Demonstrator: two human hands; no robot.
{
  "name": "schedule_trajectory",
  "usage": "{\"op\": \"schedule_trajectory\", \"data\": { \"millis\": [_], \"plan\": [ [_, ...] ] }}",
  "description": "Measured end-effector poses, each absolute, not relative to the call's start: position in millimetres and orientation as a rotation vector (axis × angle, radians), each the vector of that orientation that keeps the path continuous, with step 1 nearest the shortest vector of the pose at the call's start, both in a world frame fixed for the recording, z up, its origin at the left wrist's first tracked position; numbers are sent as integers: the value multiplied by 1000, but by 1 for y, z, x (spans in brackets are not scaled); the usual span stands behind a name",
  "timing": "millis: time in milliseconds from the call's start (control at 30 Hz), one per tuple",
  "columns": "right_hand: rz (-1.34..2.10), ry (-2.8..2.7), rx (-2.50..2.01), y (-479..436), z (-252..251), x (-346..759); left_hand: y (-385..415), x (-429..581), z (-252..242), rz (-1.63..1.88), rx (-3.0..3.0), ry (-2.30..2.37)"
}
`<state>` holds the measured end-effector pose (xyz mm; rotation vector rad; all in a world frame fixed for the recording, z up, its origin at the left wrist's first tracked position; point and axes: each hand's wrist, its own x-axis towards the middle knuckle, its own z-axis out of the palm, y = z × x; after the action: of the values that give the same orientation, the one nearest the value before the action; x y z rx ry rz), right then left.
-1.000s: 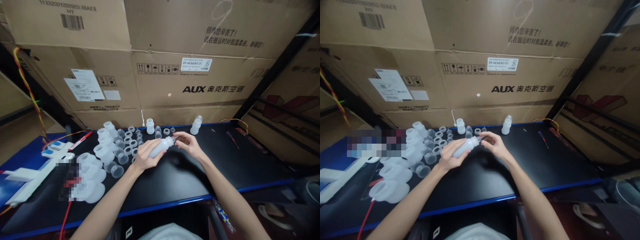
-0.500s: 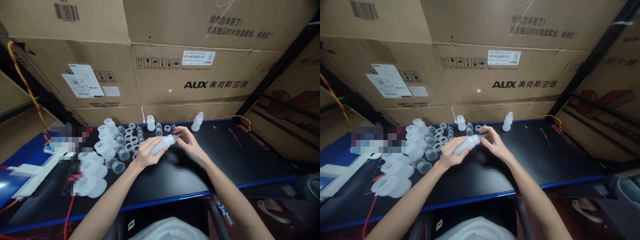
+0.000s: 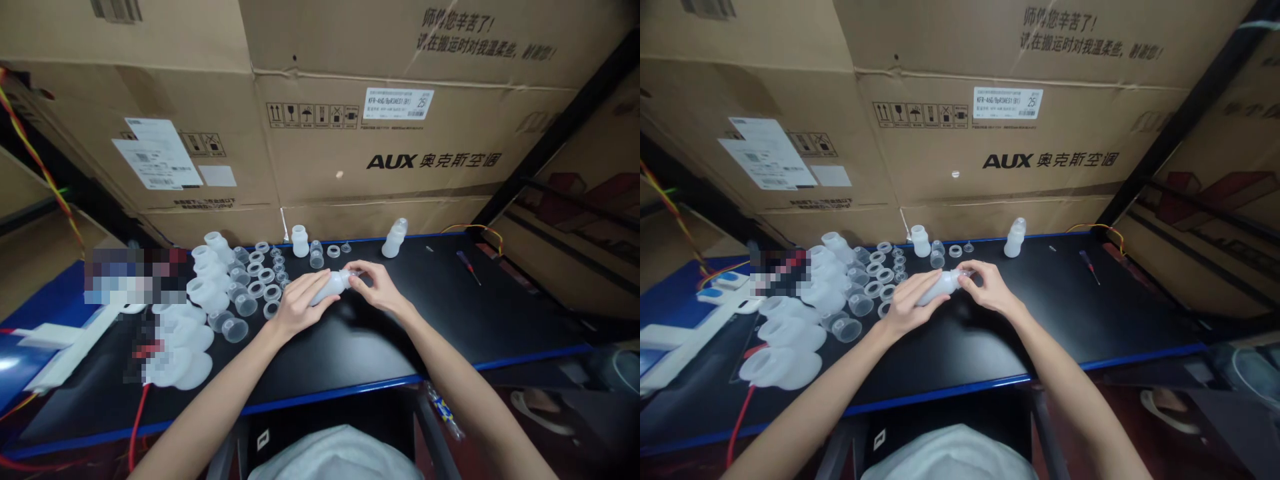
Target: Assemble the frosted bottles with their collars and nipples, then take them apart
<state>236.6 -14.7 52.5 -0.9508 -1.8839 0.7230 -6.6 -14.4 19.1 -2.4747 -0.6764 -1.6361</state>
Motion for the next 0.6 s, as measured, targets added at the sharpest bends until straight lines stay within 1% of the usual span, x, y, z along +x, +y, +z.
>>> {"op": "schedule_trajectory", "data": {
  "millis": [133, 233, 367, 433, 533, 600],
  "plan": [
    [899, -1738, -1059, -8, 40, 232, -15, -2, 16, -1570, -2455, -745],
    [1021, -1594, -1031, -2, 30, 226, -14, -1, 18, -1543, -2446, -836],
    [1037, -1522, -942, 5, 17, 215, -4, -9, 24, -1532, -2372, -1148],
    [892, -1660, -1004, 8, 12, 210, 4, -17, 27, -1579, -2253, -1289],
    [470, -2018, -1196, 14, 7, 202, 14, -28, 29, -1636, -2083, -1389],
    [253, -2209, -1285, 20, 5, 197, 18, -32, 28, -1627, -2039, -1424]
  ]
}}
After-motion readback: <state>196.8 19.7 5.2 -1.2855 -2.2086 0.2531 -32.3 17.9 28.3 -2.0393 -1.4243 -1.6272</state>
